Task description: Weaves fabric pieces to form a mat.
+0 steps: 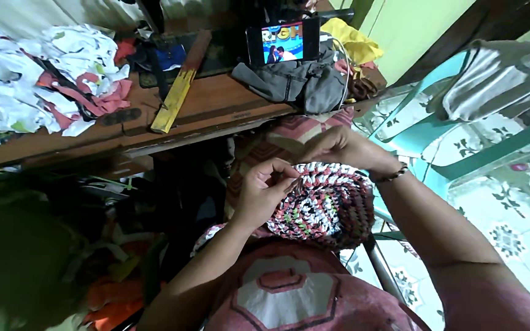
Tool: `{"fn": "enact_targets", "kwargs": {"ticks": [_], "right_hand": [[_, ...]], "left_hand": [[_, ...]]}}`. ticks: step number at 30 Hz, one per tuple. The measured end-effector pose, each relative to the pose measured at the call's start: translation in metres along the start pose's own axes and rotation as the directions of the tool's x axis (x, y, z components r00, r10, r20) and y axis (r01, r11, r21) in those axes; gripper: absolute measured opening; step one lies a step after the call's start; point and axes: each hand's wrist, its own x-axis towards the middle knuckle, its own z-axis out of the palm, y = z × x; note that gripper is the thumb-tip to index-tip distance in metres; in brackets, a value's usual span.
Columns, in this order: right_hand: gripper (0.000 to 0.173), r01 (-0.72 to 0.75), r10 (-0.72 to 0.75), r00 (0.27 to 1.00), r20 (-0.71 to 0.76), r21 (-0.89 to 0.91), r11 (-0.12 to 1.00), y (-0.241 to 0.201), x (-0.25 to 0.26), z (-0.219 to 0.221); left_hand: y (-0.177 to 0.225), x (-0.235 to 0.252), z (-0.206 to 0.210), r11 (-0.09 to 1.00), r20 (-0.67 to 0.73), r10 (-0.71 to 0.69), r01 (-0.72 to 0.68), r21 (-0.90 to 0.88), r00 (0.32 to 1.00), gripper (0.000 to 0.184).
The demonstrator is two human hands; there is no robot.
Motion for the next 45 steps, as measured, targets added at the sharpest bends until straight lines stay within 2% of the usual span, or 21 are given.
{"fn": "enact_targets", "kwargs": {"ticks": [2, 5, 7, 9, 14, 18, 21, 24, 30, 36, 39, 42, 45], "right_hand": [[0.021, 0.063, -0.072, 0.995, -0.064, -0.128, 0.990, -0.016, 0.001, -0.016], [0.026, 0.227, -0.235, 0.972, 0.013, -0.313, 0.922, -0.046, 0.004, -0.007], [0.020, 0.268, -0.263, 0.962, 0.078, -0.479, 0.836, -0.051, 0.005, 0.016], [0.011, 0.301, -0.315, 0.946, 0.073, -0.554, 0.776, -0.041, 0.005, 0.034], [0.012, 0.354, -0.430, 0.903, 0.005, -0.576, 0.737, -0.027, 0.002, 0.065], [0.013, 0.286, -0.414, 0.896, -0.164, -0.500, 0.817, -0.033, -0.010, 0.069], [0.009, 0.270, -0.463, 0.868, -0.179, -0.612, 0.743, -0.035, -0.023, 0.077], [0.009, 0.278, -0.505, 0.849, -0.156, -0.680, 0.678, -0.037, -0.032, 0.080], [0.010, 0.281, -0.490, 0.867, -0.096, -0.717, 0.638, -0.038, -0.021, 0.093], [0.015, 0.081, -0.476, 0.824, -0.307, -0.768, 0.635, -0.042, -0.012, 0.095], [0.013, -0.013, -0.432, 0.829, -0.356, -0.783, 0.622, -0.038, -0.012, 0.103], [0.013, 0.039, -0.489, 0.803, -0.340, -0.789, 0.613, -0.040, -0.011, 0.110], [0.012, 0.147, -0.581, 0.728, -0.365, -0.744, 0.652, -0.077, -0.014, 0.101]], "left_hand": [[-0.002, -0.001, 0.000, 1.000, -0.030, -0.005, 0.004, -0.014, 1.000, 0.015], [-0.006, -0.001, -0.002, 0.998, -0.096, -0.045, 0.041, -0.040, 0.994, 0.016], [-0.006, -0.001, -0.001, 0.995, -0.124, -0.085, 0.078, -0.060, 0.989, 0.018], [-0.006, -0.001, 0.000, 0.992, -0.131, -0.110, 0.101, -0.074, 0.985, 0.020], [-0.008, -0.002, -0.004, 0.990, -0.171, -0.132, 0.122, -0.067, 0.976, 0.020], [0.001, -0.005, -0.004, 1.000, -0.094, 0.004, -0.002, 0.023, 0.996, 0.019], [0.010, -0.006, 0.002, 0.994, -0.073, 0.051, -0.044, 0.101, 0.996, 0.012], [0.015, -0.006, 0.002, 0.992, -0.030, 0.018, -0.014, 0.126, 0.999, 0.010], [0.014, -0.009, 0.000, 0.990, -0.031, -0.140, 0.141, 0.009, 0.990, 0.014], [0.015, -0.013, 0.005, 0.989, -0.155, -0.142, 0.133, -0.067, 0.978, 0.015], [0.012, -0.013, 0.007, 0.993, -0.179, -0.114, 0.105, -0.063, 0.977, 0.011], [0.010, -0.012, 0.003, 0.994, -0.187, -0.113, 0.113, -0.014, 0.976, 0.012], [-0.007, -0.010, -0.010, 0.961, -0.184, -0.238, 0.259, 0.097, 0.954, 0.010]]}}
